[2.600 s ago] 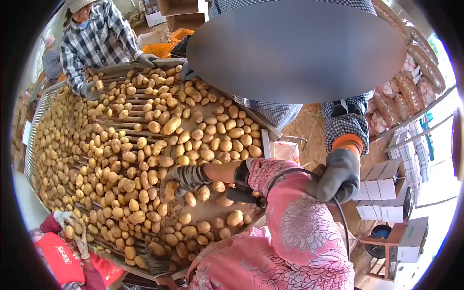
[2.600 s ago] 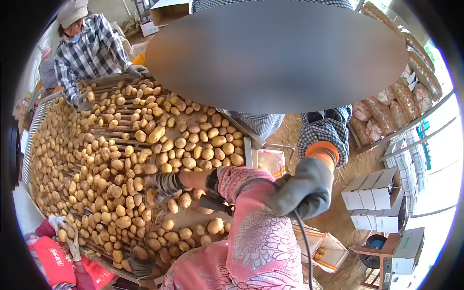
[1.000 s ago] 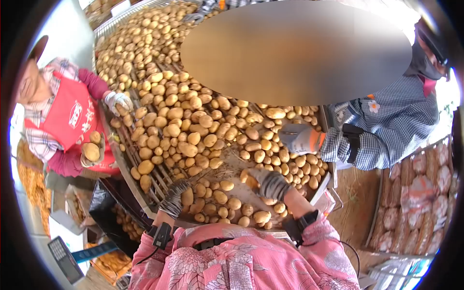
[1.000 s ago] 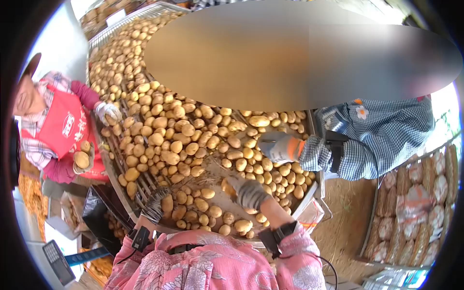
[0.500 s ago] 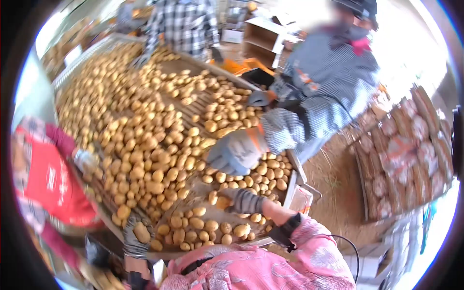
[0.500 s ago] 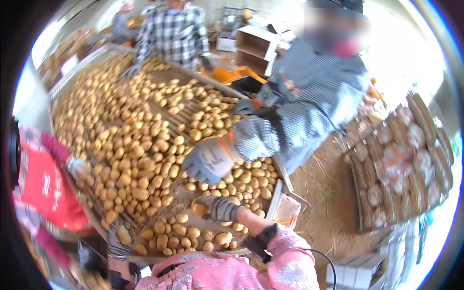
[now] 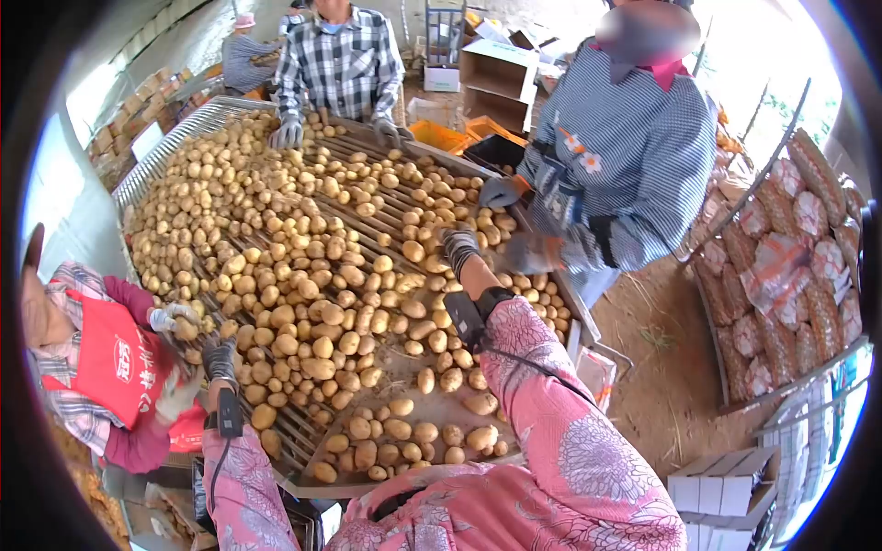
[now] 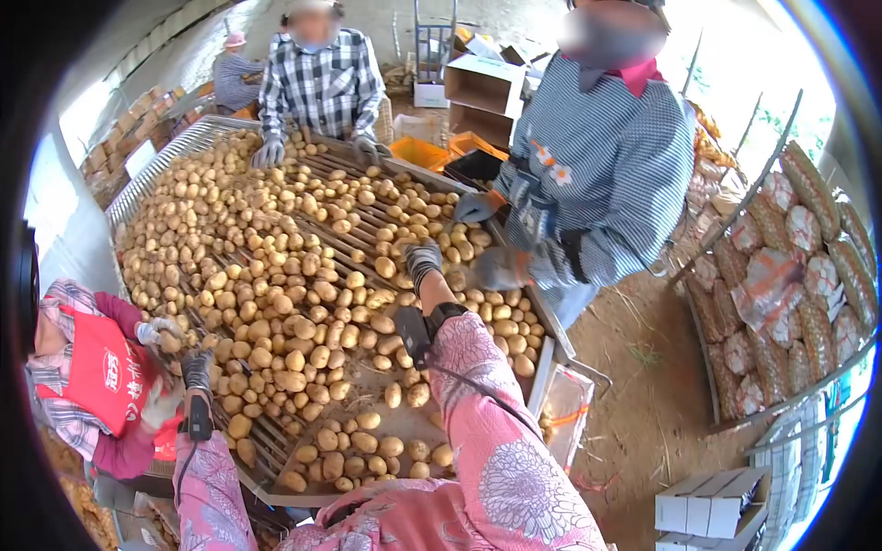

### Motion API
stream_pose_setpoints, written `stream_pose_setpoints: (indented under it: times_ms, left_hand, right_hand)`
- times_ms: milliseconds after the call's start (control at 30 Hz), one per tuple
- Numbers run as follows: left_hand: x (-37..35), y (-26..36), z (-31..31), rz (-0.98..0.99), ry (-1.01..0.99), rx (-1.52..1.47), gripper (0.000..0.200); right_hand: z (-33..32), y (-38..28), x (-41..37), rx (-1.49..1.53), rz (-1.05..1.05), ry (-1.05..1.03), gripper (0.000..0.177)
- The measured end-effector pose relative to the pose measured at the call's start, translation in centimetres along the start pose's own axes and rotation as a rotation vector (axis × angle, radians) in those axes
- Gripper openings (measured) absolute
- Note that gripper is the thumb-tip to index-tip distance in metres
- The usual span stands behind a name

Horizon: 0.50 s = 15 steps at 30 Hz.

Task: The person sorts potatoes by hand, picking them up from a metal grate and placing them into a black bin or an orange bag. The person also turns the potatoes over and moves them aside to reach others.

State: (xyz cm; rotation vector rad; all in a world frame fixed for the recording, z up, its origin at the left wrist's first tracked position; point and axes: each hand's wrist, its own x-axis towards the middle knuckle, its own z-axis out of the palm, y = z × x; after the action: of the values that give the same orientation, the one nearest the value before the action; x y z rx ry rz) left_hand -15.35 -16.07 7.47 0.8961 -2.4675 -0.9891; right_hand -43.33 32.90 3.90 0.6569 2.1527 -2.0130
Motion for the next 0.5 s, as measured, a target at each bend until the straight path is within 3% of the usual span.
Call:
stream_pose_setpoints:
  times_ms: [33, 100, 167, 200, 233, 300, 333, 433, 467, 500]
  left_hand:
    - [1.7, -0.1, -0.5, -0.045, -0.003, 0.147, 0.021]
    - [3.6, -1.1, -0.8, -0.092, -0.012, 0.291, 0.024]
    - [4.6, -4.1, -0.8, 0.008, 0.059, 0.182, 0.028]
    - [7.1, -7.8, -0.2, 0.470, 0.014, 1.061, 0.029]
    - [8.6, -11.3, 0.6, 0.471, 0.008, 1.063, 0.029]
    - [6.6, -9.5, 0.0, 0.151, -0.030, 0.477, 0.029]
    - [5.7, -10.0, 0.3, 0.112, -0.018, 0.307, 0.031]
    - [1.1, -1.9, -0.4, -0.026, 0.083, 0.448, 0.037]
    - [3.2, -6.3, 1.0, 0.039, 0.089, 0.495, 0.039]
    - [2.9, -6.1, 0.9, 0.104, 0.095, 0.543, 0.042]
  right_hand:
    - [0.0, -1.1, 0.5, 0.263, 0.105, 0.027, 0.032]
    - [0.5, -1.6, 0.8, -0.049, 0.024, 0.088, 0.042]
    - [-0.5, -4.5, -3.0, -0.049, 0.062, 0.013, 0.042]
    - [-1.0, -5.1, -4.0, -0.046, 0.104, -0.057, 0.041]
    - [-1.3, -4.7, -3.5, -0.046, 0.110, -0.056, 0.041]
    - [-1.6, -3.3, -1.4, 0.186, 0.225, 0.016, 0.035]
    - [-1.7, -2.8, -0.9, 0.213, 0.225, 0.014, 0.035]
    - [-2.5, -3.1, -1.8, 0.211, 0.172, -0.003, 0.035]
    - [-2.6, -3.2, -2.3, 0.215, 0.159, -0.016, 0.035]
    - [-2.5, -3.0, -2.7, 0.220, 0.141, -0.027, 0.035]
